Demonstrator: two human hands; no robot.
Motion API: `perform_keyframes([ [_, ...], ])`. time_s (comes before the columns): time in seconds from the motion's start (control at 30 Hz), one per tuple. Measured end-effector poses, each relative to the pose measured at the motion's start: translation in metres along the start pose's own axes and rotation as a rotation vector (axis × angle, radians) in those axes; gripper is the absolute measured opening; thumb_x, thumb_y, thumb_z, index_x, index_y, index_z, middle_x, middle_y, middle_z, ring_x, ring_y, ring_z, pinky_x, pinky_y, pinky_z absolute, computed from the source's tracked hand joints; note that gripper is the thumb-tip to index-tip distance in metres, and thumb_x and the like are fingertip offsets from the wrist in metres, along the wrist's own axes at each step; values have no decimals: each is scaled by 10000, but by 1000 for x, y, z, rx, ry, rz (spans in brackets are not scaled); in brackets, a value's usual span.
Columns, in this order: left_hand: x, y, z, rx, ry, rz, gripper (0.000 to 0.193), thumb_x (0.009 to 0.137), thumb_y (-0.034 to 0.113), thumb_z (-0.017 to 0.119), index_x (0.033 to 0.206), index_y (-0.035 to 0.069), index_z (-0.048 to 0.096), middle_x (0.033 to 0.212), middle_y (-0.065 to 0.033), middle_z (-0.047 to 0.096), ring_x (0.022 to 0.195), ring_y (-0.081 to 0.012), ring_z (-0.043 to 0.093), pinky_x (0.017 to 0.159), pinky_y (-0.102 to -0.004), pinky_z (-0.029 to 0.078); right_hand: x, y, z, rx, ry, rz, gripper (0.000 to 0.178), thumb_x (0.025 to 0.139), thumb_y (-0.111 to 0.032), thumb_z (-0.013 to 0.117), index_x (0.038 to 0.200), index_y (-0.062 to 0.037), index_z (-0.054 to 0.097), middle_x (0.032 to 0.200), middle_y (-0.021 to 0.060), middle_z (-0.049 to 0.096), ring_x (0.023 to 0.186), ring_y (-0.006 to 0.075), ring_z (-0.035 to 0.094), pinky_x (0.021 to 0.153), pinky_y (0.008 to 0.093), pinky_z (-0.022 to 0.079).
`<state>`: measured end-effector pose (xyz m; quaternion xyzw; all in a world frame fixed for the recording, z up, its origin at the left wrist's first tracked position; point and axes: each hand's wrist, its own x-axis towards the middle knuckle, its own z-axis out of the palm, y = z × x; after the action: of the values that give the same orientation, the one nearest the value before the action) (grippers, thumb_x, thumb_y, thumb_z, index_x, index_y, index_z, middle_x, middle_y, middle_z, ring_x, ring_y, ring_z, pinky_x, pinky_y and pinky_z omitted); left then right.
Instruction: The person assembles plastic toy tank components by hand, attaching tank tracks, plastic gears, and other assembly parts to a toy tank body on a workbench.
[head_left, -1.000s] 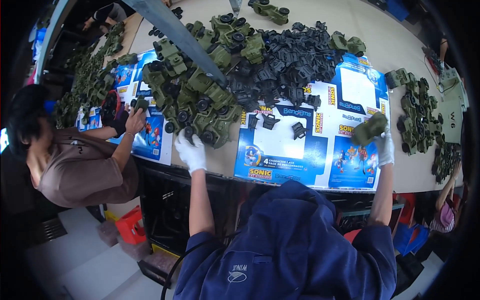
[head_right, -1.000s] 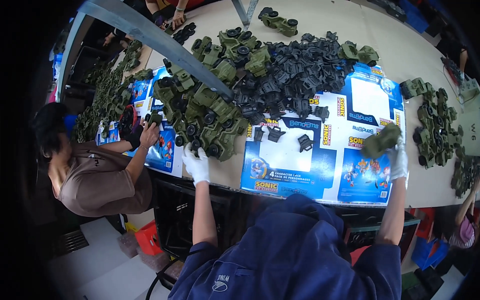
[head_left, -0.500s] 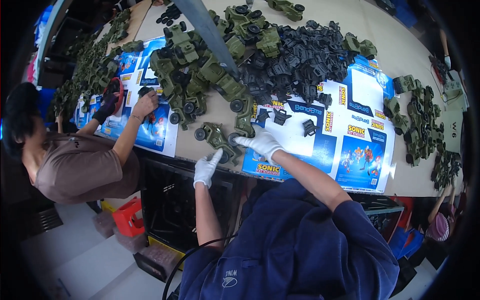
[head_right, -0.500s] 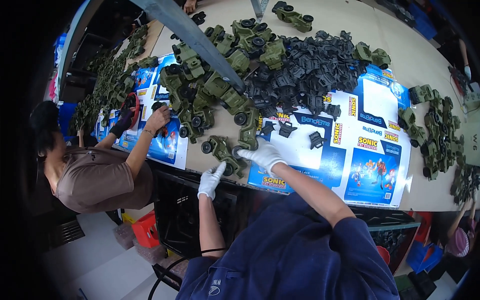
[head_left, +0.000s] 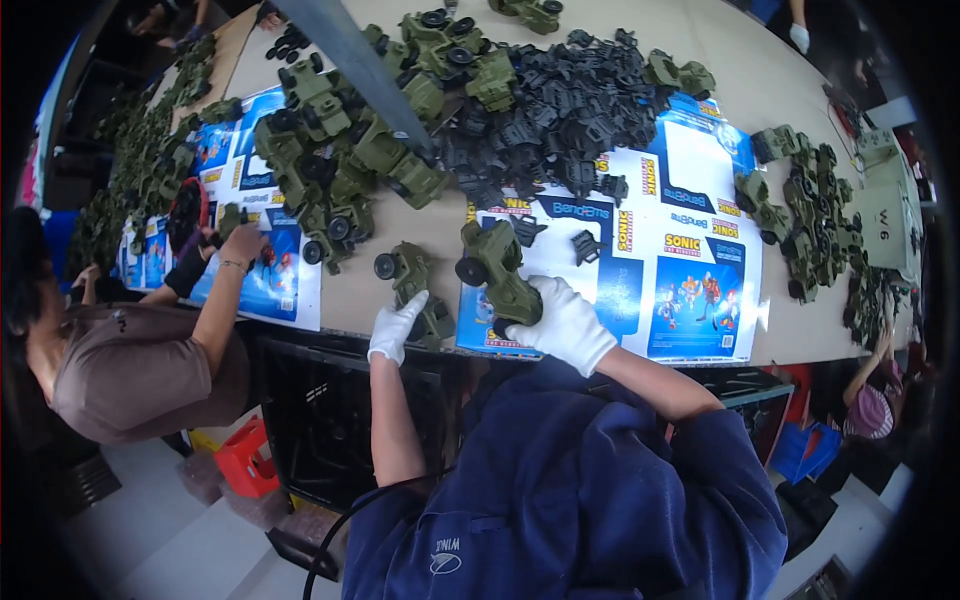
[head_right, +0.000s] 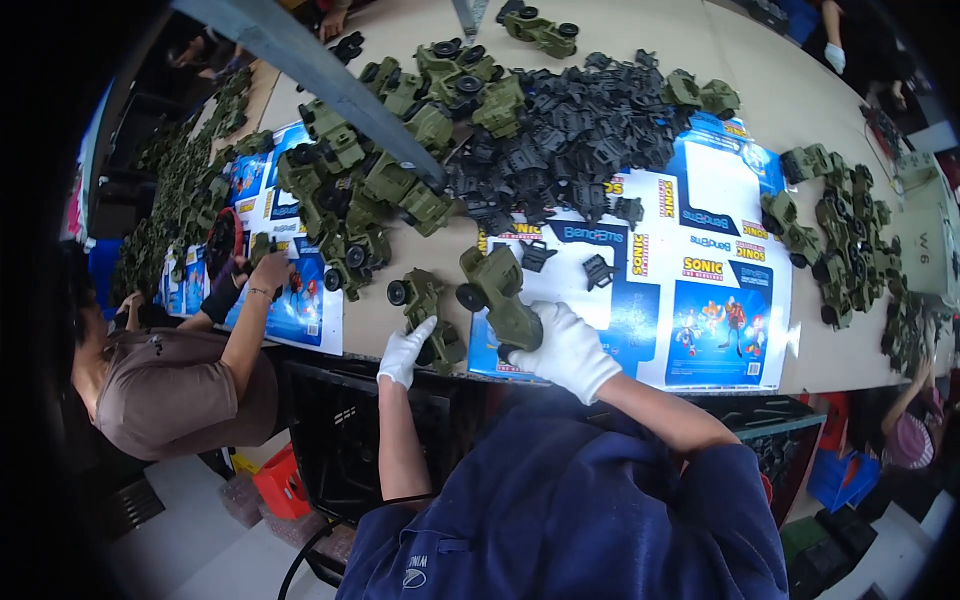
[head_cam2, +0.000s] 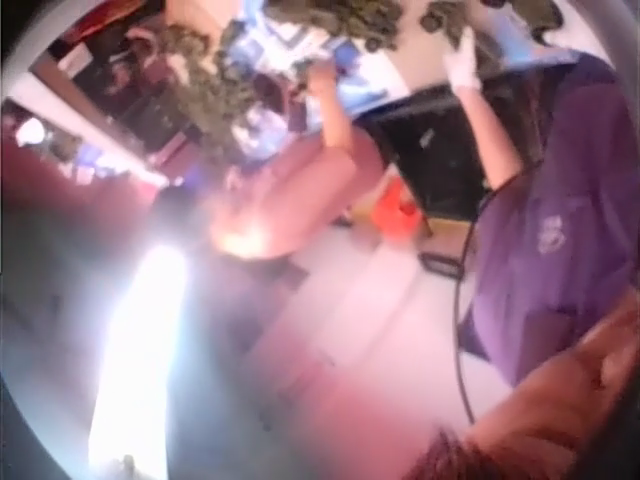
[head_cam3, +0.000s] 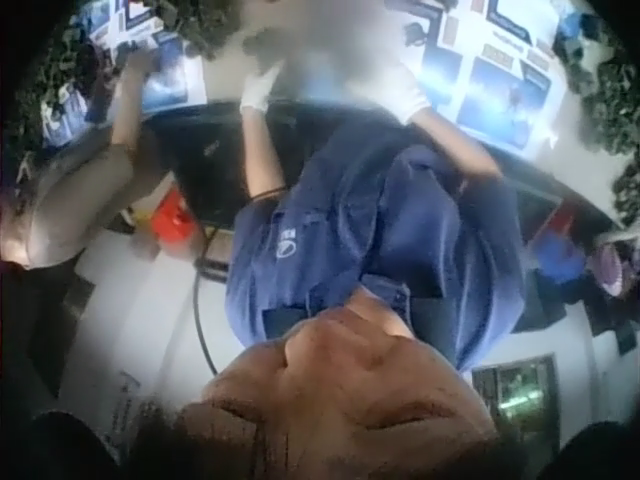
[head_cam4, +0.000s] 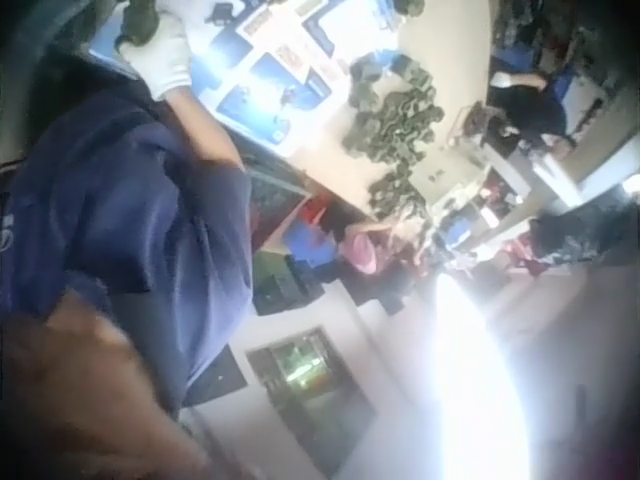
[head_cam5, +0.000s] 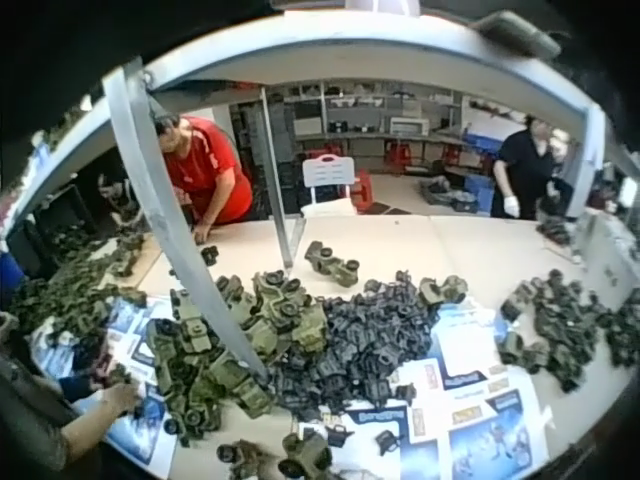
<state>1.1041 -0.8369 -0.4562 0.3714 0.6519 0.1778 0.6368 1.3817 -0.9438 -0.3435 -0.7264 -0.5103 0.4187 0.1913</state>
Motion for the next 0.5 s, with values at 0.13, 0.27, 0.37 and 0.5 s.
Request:
perform_keyframes([
  [0.13, -65, 50, 82, 376, 263, 503, 937, 680, 221, 871, 1431, -10, 360, 1334, -195, 508, 1194, -249, 527, 1011, -375, 426, -25, 27, -14, -103, 109, 89, 706, 662, -376, 791, 1238, -48, 548, 1075, 241, 629, 955, 377, 658, 849, 430, 534],
  [0.27, -70, 47, 145, -189, -265, 375, 1238, 747, 99, 819, 1534, 146, -136, 1465, -218, 347, 1300, -284, 443, 1070, -404, 384, -28, 21, -6, -295, 125, -38, 644, 712, -343, 766, 1229, -21, 558, 995, 203, 664, 829, 315, 686, 715, 405, 557],
  [0.37, -58, 41, 136, -475, -417, 455, 1140, 838, 289, 773, 1540, 155, -115, 1519, -226, 249, 1276, -346, 477, 1006, -473, 451, -7, 58, -24, 597, -99, -35, 562, 775, -313, 718, 1209, 17, 580, 971, 162, 689, 753, 223, 685, 643, 320, 548],
  [0.5, -47, 34, 123, -212, -272, 348, 884, 908, 285, 694, 1544, 91, 111, 1405, -200, 444, 1156, -301, 580, 931, -414, 513, -4, 121, -40, 1267, -269, 135, 477, 900, -319, 549, 1240, 15, 576, 958, 92, 696, 735, 148, 669, 512, 254, 482],
])
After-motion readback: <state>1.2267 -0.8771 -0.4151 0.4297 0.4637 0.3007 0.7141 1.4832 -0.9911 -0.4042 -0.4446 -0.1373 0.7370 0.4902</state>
